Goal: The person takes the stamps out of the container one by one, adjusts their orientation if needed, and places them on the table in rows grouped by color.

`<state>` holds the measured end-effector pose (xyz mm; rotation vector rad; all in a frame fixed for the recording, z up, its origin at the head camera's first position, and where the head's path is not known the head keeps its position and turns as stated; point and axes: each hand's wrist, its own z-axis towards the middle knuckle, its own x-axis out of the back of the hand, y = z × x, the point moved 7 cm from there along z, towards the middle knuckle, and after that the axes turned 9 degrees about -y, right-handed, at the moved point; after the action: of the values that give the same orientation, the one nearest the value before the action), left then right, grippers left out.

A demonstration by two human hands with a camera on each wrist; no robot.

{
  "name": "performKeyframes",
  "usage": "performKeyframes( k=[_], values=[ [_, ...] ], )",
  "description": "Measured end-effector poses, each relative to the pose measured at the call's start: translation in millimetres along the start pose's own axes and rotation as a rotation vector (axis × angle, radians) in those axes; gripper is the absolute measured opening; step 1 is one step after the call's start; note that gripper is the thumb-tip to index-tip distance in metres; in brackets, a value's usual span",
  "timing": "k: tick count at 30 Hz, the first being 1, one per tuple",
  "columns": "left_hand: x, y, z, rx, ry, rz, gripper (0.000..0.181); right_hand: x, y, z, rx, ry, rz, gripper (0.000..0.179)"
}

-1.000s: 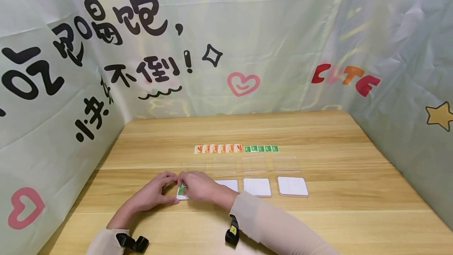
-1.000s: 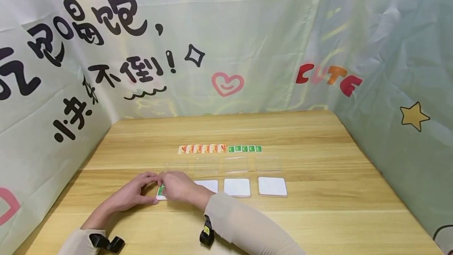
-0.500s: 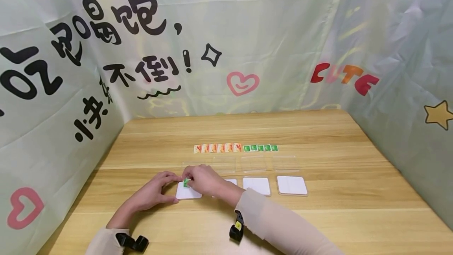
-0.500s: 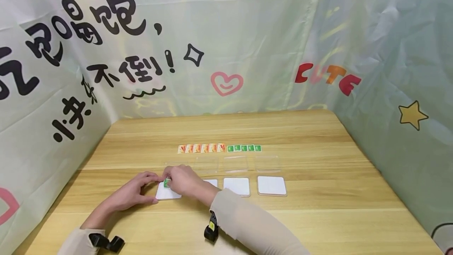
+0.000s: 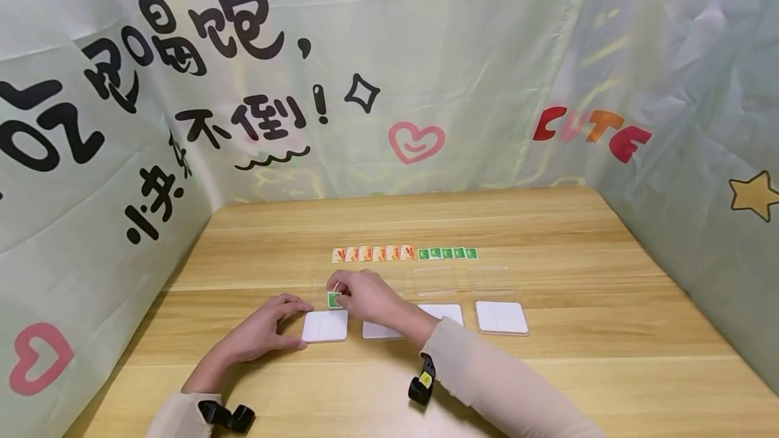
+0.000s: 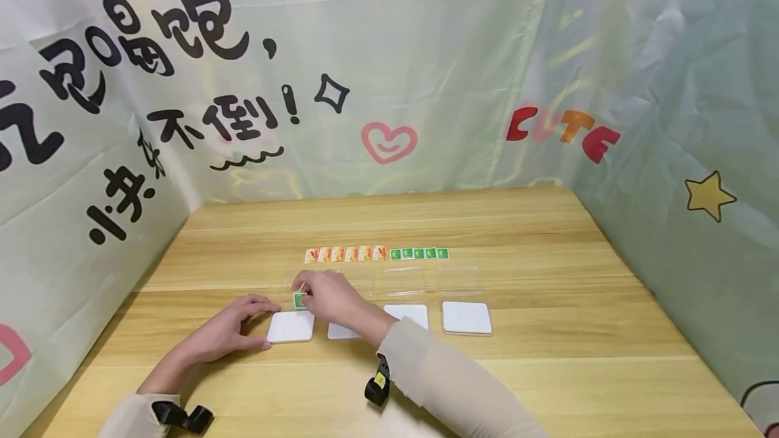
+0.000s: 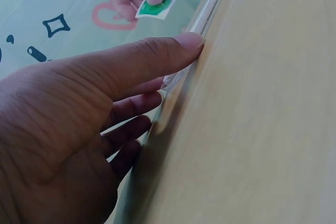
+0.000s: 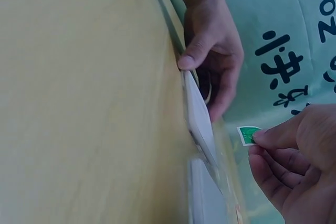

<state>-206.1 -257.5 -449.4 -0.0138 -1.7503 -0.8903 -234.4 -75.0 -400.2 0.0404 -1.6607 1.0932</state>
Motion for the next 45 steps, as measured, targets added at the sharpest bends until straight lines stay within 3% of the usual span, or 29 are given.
performKeyframes(
  k=[21,39,45],
  values=[
    [-0.6,0.4,-0.7,0.011,-0.009,0.012,0.064,45,35,-22.5,-0.01,0.039,0.078,0.016],
    [-1.0,1.3,-0.3,0.012,-0.018,-0.002,0.065,71,74,-43.8,-0.095,0.075,0.109,0.025],
    [-0.6,1.4,-0.3,0.014,-0.017,0.001,0.065,81,86,-50.9,-0.136,0.104,0.106,0.014]
  ],
)
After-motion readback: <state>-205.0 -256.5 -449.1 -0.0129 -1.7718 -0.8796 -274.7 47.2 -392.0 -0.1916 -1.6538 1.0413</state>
